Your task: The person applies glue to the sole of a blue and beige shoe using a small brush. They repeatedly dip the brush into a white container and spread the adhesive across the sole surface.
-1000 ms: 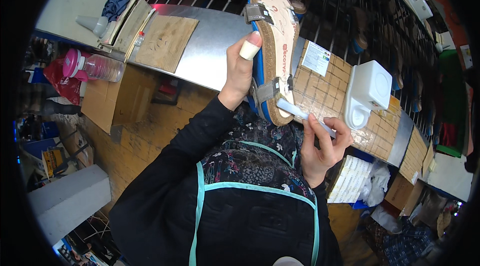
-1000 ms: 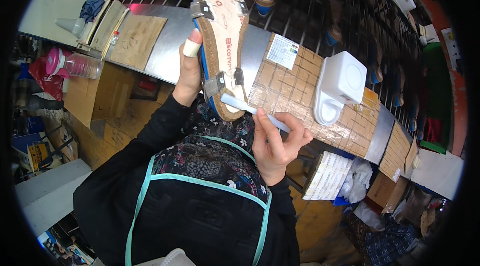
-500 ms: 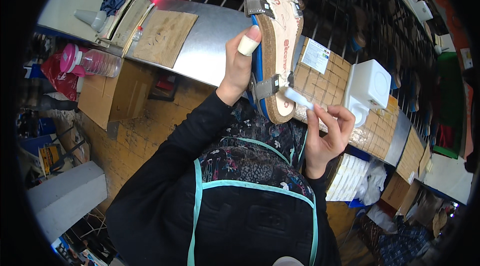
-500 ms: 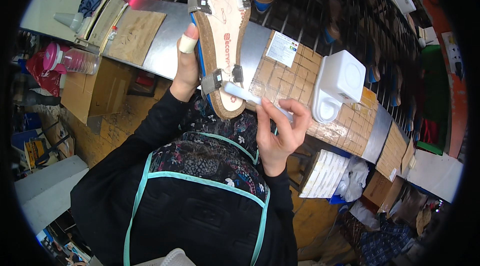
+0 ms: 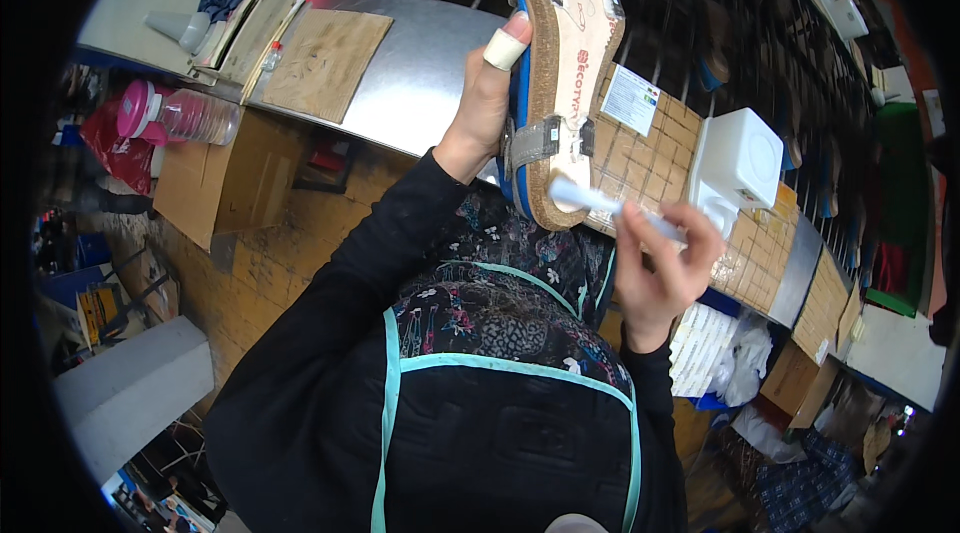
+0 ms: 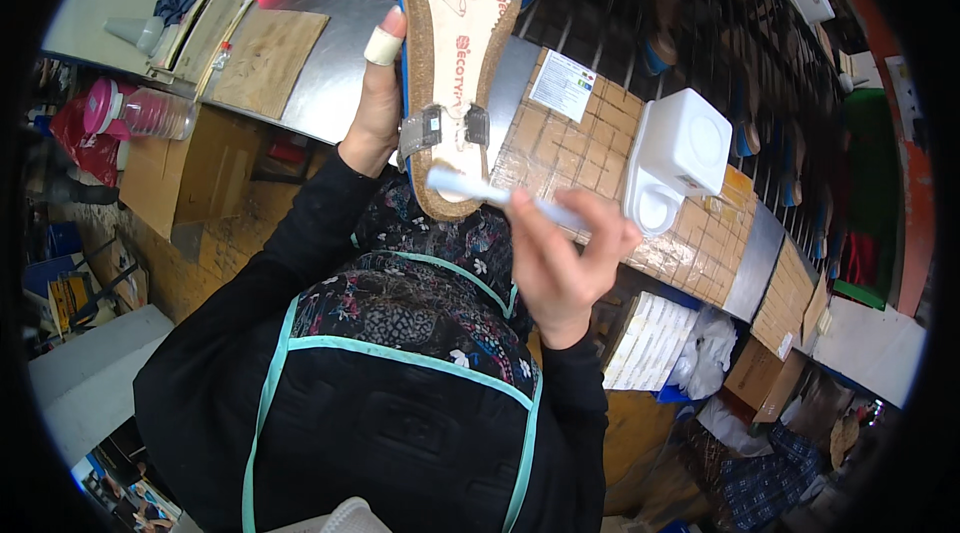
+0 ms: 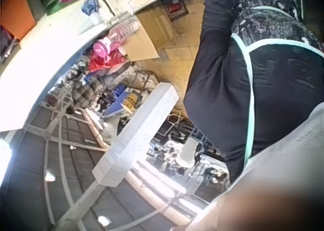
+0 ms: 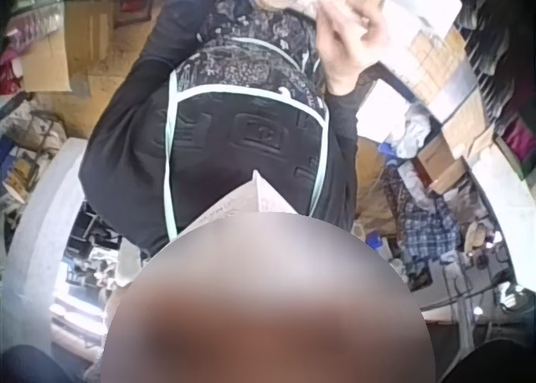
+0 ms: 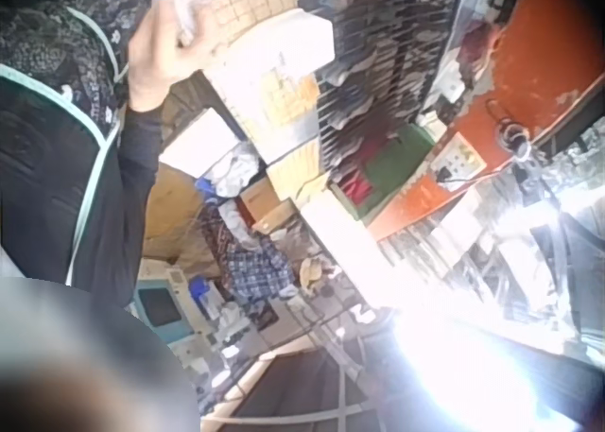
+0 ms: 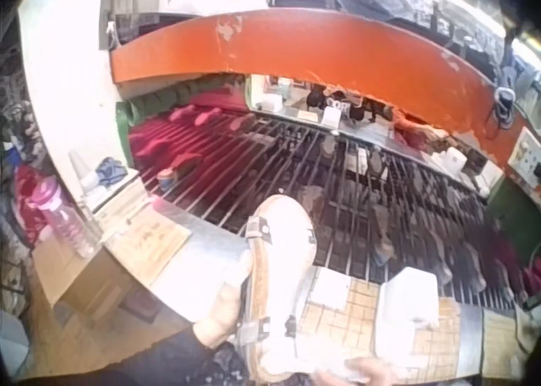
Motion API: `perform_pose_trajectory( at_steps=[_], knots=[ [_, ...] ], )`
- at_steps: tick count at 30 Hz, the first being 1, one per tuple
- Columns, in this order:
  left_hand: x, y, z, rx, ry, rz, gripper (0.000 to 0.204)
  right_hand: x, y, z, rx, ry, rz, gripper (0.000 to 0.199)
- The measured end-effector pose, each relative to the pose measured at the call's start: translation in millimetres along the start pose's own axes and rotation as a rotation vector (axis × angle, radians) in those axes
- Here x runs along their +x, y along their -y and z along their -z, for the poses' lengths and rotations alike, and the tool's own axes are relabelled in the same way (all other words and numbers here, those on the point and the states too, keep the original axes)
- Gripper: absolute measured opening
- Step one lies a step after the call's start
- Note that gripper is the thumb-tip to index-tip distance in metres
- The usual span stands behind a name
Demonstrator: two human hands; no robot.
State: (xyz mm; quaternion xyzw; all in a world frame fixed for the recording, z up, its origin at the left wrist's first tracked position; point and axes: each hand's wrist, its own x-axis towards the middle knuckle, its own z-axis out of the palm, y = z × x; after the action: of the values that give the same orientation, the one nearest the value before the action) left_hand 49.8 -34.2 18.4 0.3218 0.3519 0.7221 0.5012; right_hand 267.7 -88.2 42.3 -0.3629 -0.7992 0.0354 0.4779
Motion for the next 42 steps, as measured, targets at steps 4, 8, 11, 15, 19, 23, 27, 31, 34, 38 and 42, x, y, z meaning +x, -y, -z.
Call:
perform_pose_trajectory(
  at_steps=[4, 8, 11, 15, 19, 23, 27, 31, 34, 38, 42],
  knots=[
    [7, -4, 4, 0.022, 0.067, 0.024, 0.073, -7, 2, 4, 0.068, 0.013, 0.142, 0.034],
    [11, -1, 3, -0.054, 0.135, 0.129, 0.074, -6, -3, 1, 0.053, -0.072, 0.013, 0.035],
    [12, 2, 1, -0.069, 0.153, 0.127, 0.072, -4, -2, 1, -0.043, -0.037, 0.148, 0.036],
    [9, 1, 2, -0.073, 0.168, 0.206, 0.070, -3, 4, 6, 0.054, 0.051, 0.228, 0.039],
    [5, 9, -4, -0.288, 0.243, 0.290, 0.069, 1, 2, 0, 0.057, 0.000, 0.206, 0.042],
    [10, 12, -4, -0.292, 0.253, 0.316, 0.070, 0, 2, 0, 0.103, 0.066, 0.239, 0.040],
    [7, 15, -5, -0.338, 0.259, 0.373, 0.072, -4, -1, -2, 0.244, 0.045, 0.110, 0.034],
    [3, 17, -6, -0.461, 0.351, 0.400, 0.073, -7, -10, -13, 0.261, 0.009, 0.095, 0.032],
    [3, 15, -4, -0.420, 0.346, 0.397, 0.072, -12, -11, -15, 0.336, 0.015, 0.091, 0.032],
    [1, 16, -5, -0.371, 0.361, 0.400, 0.075, -13, -16, -21, 0.365, -0.030, 0.060, 0.032],
    [2, 18, -2, -0.311, 0.335, 0.392, 0.082, -12, -22, -24, 0.305, -0.019, 0.062, 0.030]
  ],
)
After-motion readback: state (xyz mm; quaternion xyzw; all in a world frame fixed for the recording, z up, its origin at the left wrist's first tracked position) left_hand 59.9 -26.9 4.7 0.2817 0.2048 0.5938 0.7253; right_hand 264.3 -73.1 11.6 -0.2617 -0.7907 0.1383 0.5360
